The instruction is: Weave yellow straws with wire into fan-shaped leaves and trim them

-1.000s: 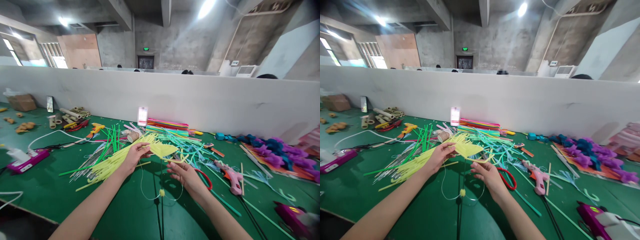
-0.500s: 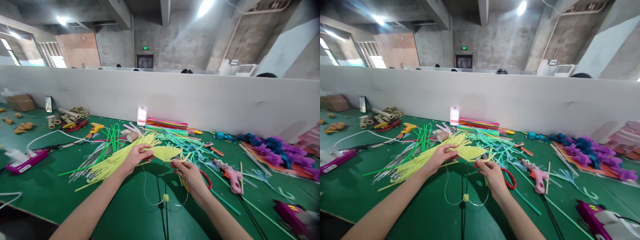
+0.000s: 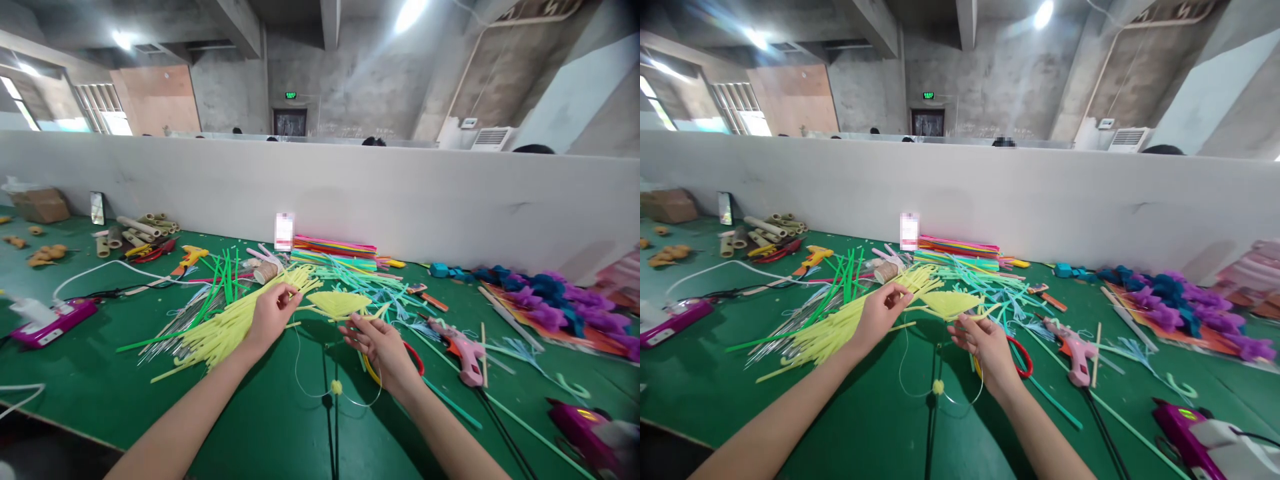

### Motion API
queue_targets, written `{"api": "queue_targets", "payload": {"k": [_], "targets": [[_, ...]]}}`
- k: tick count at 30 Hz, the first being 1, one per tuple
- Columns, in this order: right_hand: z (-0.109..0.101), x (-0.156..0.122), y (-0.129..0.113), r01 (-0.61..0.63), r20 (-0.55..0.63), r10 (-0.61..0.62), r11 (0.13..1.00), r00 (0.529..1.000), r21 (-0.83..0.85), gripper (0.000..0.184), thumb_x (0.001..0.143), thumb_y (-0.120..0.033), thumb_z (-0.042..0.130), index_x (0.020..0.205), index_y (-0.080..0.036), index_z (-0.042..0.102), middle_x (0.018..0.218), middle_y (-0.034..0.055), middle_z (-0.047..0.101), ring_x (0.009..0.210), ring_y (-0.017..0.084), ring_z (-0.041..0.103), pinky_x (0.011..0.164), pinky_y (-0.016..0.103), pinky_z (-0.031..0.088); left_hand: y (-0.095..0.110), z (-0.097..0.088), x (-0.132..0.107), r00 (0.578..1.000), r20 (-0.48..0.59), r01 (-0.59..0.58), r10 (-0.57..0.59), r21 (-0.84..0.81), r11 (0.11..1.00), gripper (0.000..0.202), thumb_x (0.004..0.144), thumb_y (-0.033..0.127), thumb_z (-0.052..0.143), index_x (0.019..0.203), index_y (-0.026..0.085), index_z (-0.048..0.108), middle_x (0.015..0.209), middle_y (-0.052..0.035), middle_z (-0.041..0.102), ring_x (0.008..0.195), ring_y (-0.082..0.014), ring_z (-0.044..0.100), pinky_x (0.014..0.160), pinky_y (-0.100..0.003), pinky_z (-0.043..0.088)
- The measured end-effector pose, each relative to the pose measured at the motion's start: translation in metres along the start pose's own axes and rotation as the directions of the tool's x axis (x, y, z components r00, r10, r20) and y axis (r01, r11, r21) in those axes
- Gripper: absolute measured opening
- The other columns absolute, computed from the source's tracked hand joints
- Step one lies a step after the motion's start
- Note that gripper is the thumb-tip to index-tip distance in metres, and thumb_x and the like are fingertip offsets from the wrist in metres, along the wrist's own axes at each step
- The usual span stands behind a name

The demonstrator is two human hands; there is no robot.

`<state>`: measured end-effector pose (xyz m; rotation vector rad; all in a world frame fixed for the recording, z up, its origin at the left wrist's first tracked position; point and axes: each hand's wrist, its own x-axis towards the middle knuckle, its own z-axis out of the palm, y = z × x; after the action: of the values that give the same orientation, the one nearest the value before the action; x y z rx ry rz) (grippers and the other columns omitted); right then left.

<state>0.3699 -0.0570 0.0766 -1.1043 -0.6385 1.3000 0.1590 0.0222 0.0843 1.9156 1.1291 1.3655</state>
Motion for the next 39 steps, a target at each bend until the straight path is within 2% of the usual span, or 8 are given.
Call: {"api": "queue_targets", "payload": {"k": [5,10,19,26,29,32,35,39], "targets": [[0.001,0.0,0.003,-0.001,-0.003,0.001,1.0,1.0,-0.018,0.033,0.061,-0.034,0.084,0.08,-0.014,0.066,0.08,0.0053,0.072,0.078,0.021,0.072,0.068,0.027,0.059,0.019,0.015,-0.021,0.956,0.29,-0.05,0.03,0.061,0.997,0.045,0.089,0.047,0.046,0.059,0.016,0.058,0.049,0.0025,0.05,0.049,-0.0103,0.046,0.051,-0.022,0.031],[0.004,-0.002,0.007,0.057,0.054,-0.052,0.995,0.997,-0.08,0.032,0.067,-0.038,0.08,0.081,-0.013,0.067,0.078,0.0055,0.072,0.078,0.021,0.071,0.069,0.027,0.057,0.016,0.03,-0.03,0.859,0.474,0.247,-0.193,-0.054,0.967,0.044,0.089,0.052,0.043,0.07,0.016,0.061,0.057,0.0012,0.06,0.036,-0.0084,0.044,0.042,-0.021,0.032],[0.01,-0.008,0.005,0.17,0.128,-0.146,0.965,0.981,-0.199,0.033,0.073,-0.044,0.072,0.086,-0.014,0.067,0.08,0.0073,0.071,0.079,0.02,0.069,0.072,0.03,0.054,0.031,0.042,-0.032,0.721,0.587,0.692,-0.368,-0.576,0.436,0.019,0.081,0.031,0.065,0.085,0.012,0.065,0.091,-0.0108,0.069,0.082,-0.0166,0.065,0.08,-0.028,0.049],[0.015,-0.007,0.014,0.436,-0.05,-0.468,0.853,0.883,-0.287,0.058,0.071,-0.042,0.073,0.115,-0.026,0.039,0.122,0.0088,0.05,0.086,0.019,0.065,0.067,0.033,0.056,0.032,0.049,-0.041,0.759,0.505,0.643,-0.41,-0.68,0.352,0.019,0.086,0.031,0.06,0.092,0.013,0.063,0.097,-0.0135,0.07,0.09,-0.0202,0.067,0.082,-0.031,0.05],[0.014,-0.008,0.013,0.575,-0.067,-0.695,0.64,0.715,-0.51,0.067,0.072,-0.039,0.073,0.123,-0.03,0.031,0.129,0.0106,0.037,0.105,0.023,0.057,0.079,0.04,0.054,0.031,0.048,-0.041,0.766,0.478,0.633,-0.43,-0.678,0.374,0.022,0.084,0.033,0.061,0.087,0.012,0.063,0.093,-0.0141,0.07,0.088,-0.0205,0.067,0.082,-0.031,0.05],[0.012,-0.014,0.006,0.563,0.176,-0.806,0.221,0.565,-0.796,0.036,0.077,-0.035,0.068,0.109,-0.027,0.053,0.136,0.0103,0.03,0.13,0.031,0.034,0.099,0.05,0.041,0.031,0.048,-0.041,0.764,0.476,0.635,-0.435,-0.676,0.375,0.02,0.081,0.031,0.065,0.086,0.012,0.063,0.088,-0.0118,0.071,0.083,-0.0187,0.067,0.08,-0.03,0.051],[0.011,-0.021,0.001,0.496,0.403,-0.756,-0.12,0.516,-0.86,0.009,0.082,-0.03,0.064,0.09,-0.026,0.066,0.146,0.0059,0.023,0.137,0.036,0.02,0.107,0.057,0.026,0.033,0.047,-0.042,0.759,0.49,0.643,-0.428,-0.67,0.372,0.017,0.079,0.029,0.066,0.081,0.012,0.063,0.084,-0.0103,0.071,0.08,-0.0179,0.067,0.08,-0.03,0.051],[0.011,-0.023,0.002,0.476,0.514,-0.67,-0.262,0.537,-0.839,0.009,0.084,-0.023,0.061,0.081,-0.025,0.069,0.15,0.0032,0.023,0.137,0.037,0.018,0.105,0.057,0.026,0.033,0.05,-0.046,0.756,0.512,0.649,-0.407,-0.667,0.365,0.015,0.081,0.026,0.064,0.084,0.011,0.063,0.094,-0.0129,0.071,0.086,-0.0191,0.067,0.083,-0.03,0.051]]}}
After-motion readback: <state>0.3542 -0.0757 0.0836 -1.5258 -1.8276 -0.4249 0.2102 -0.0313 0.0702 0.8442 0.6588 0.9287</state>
